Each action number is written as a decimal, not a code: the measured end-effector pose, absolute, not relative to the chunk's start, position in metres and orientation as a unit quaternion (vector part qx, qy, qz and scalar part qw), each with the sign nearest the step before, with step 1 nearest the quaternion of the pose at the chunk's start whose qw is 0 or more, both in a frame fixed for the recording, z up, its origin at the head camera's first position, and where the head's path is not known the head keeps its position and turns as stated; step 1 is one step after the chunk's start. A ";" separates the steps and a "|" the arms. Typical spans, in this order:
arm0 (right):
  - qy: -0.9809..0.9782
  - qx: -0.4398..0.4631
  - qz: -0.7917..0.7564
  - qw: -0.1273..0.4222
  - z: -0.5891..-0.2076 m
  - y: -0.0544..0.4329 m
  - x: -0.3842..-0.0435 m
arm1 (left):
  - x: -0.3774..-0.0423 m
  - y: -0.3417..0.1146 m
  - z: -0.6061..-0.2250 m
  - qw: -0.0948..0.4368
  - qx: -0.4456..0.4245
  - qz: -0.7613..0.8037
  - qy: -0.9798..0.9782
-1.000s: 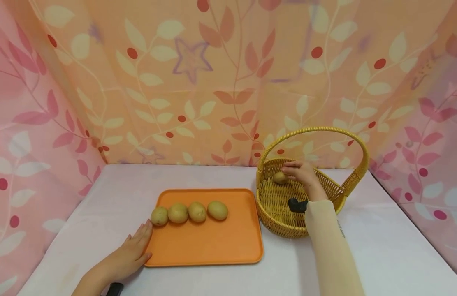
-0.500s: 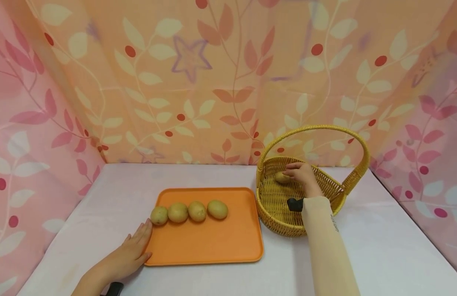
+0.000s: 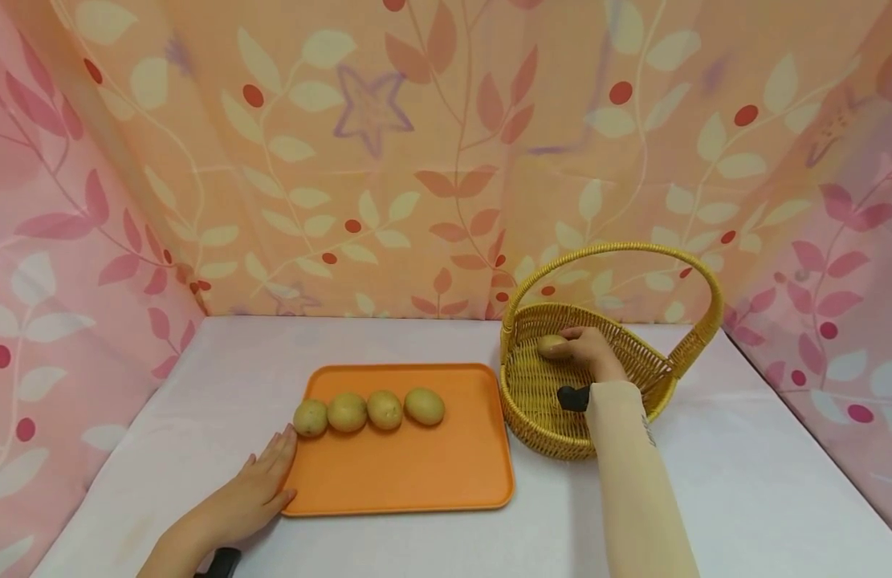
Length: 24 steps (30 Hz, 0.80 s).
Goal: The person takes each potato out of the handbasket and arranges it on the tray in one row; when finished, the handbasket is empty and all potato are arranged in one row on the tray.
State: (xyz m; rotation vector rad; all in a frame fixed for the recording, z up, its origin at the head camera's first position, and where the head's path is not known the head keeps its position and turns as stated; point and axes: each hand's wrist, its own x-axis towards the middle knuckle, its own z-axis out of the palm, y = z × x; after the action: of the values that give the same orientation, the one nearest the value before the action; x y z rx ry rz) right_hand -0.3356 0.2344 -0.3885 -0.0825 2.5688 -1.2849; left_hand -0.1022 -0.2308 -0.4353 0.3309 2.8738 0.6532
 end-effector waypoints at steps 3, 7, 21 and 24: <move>0.895 -0.055 -0.421 0.137 -0.391 0.235 -0.337 | -0.102 -0.231 -0.436 0.087 0.112 0.221 0.965; 0.897 -0.067 -0.417 0.131 -0.393 0.235 -0.338 | -0.102 -0.232 -0.438 0.085 0.114 0.219 0.965; 0.890 -0.083 -0.439 0.093 -0.379 0.230 -0.335 | -0.101 -0.229 -0.440 0.089 0.111 0.226 0.964; 0.888 -0.086 -0.445 0.070 -0.369 0.226 -0.331 | -0.101 -0.229 -0.440 0.093 0.108 0.230 0.963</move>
State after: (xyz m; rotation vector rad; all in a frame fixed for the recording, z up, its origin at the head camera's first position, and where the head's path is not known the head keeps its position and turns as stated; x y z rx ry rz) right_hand -0.3310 0.2259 -0.3694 -0.2593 2.6738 -1.3401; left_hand -0.1011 -0.2291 -0.4396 0.3205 2.8584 0.6817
